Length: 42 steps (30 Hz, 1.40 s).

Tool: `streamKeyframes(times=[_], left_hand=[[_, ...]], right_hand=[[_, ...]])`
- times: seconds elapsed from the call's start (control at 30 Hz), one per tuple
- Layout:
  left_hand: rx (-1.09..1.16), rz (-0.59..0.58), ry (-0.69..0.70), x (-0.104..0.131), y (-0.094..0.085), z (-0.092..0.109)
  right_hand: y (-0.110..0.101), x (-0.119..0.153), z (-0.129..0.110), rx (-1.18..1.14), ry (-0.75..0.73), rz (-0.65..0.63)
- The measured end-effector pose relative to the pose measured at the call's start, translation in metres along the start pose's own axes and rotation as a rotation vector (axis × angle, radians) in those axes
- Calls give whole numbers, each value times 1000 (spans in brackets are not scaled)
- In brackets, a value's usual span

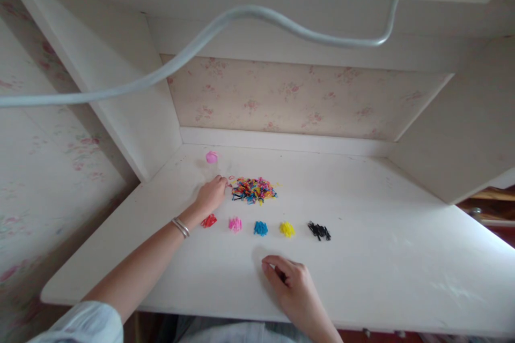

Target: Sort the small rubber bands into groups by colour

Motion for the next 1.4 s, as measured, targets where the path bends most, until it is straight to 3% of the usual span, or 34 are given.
streamKeyframes(times=[0.47,0.7,0.83,0.93,1.03,1.23,1.4], left_hand=[[55,64,-56,33,-20,-26],[132,141,-27,98,-33,-34],[126,168,-51,131,-28,-37],[146,151,-71,140,-20,-38],[141,139,-89,140,-15,-38],[129,150,-97,141,-15,-37],[175,166,-97,143,-15,-40]], right_hand=[[1,0,-1,29,-1,-2],[3,-2,-2,75,2,-24],[5,-9,-14,138,8,-73],[-2,-30,-35,275,-33,-50],[-10,-68,-52,463,-42,-11],[-2,-149,-43,755,104,-72],[15,-175,-36,744,82,-100]])
Point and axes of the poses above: each hand's wrist, its own x-axis away from the middle knuckle, its own y-axis out of the palm, z = x × y, the point moved 6 cm from there along -x, towards the middle knuckle, and after that the axes turned 3 degrees about -x, right-handed, at the moved point
